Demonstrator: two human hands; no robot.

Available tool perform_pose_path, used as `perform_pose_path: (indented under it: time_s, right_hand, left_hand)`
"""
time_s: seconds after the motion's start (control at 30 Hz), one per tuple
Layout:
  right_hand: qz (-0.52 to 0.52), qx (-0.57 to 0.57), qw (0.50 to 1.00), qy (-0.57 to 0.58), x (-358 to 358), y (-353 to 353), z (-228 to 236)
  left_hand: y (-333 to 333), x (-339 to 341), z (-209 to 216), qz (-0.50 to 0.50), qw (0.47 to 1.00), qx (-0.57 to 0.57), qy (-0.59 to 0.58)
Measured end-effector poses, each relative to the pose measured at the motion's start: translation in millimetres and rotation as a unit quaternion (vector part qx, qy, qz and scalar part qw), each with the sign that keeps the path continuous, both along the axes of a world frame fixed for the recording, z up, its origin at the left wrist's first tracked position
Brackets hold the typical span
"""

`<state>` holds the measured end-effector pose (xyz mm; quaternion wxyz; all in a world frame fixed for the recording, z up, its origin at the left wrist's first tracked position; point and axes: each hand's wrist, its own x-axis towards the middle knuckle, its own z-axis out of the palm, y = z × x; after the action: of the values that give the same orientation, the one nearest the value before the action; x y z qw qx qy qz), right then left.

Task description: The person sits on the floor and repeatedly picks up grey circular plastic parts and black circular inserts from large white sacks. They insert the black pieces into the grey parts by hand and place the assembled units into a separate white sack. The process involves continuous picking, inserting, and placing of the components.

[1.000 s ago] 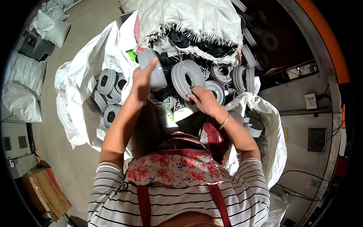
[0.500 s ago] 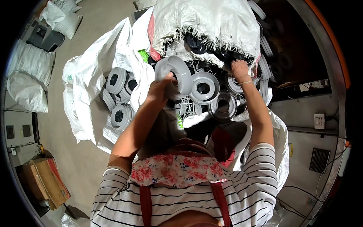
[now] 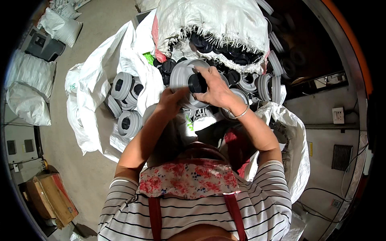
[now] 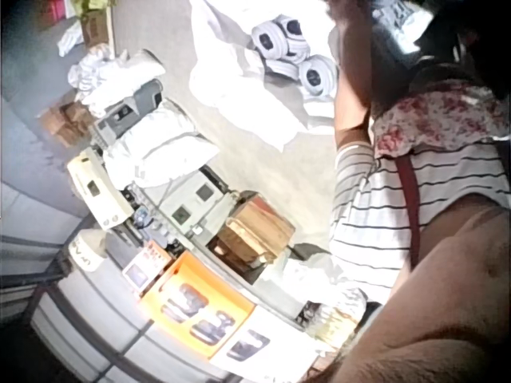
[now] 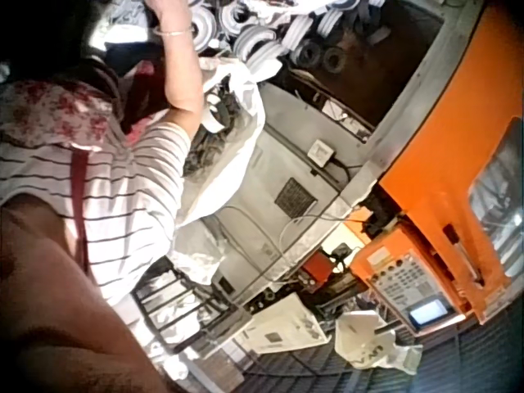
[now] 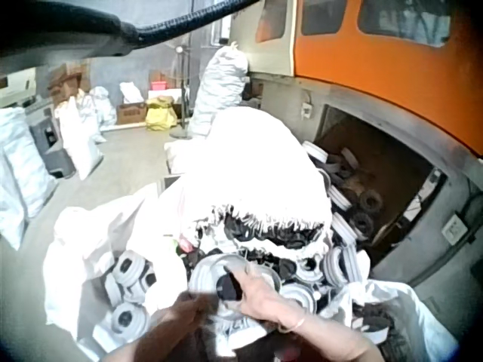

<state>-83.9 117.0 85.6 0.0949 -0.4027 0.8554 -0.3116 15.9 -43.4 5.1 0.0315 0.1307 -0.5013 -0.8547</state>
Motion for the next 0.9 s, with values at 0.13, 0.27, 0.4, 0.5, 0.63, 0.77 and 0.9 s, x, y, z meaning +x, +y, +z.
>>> perform_pose_path:
  time_s: [0.13, 0.27, 0.4, 0.5, 0.63, 0.77, 0.9]
  right_hand:
    - [0.093, 0.038, 0.992, 0.083, 7, 13, -1]
    - [0.216, 0.072, 0.956, 0.187, 17, 23, 9]
    - [0.292, 0.082, 0.919, 0.252, 19, 29, 3]
    - [0.28, 0.096, 0.935, 0.196, 24, 32, 7]
    - [0.185, 0.047, 0.976, 0.109, 27, 33, 0]
    - [0.046, -0.048, 0.995, 0.072, 40, 26, -12]
    - [-0.14, -0.055, 0.883, -0.444, 36, 15, -2]
  left_hand:
    - [2, 11, 16, -0.037, 0.997, 0.02, -0.069]
    - [-10, 20, 33, -0.139, 0.989, 0.015, -0.05]
    - [-9, 26, 31, -0.152, 0.986, 0.045, -0.058]
    - [-4, 31, 28, -0.155, 0.98, 0.104, -0.072]
    - [14, 39, 42, -0.097, 0.989, 0.084, -0.07]
    - [20, 44, 35, -0.059, 0.996, 0.058, -0.044]
    - [20, 47, 32, -0.036, 0.996, -0.083, -0.01]
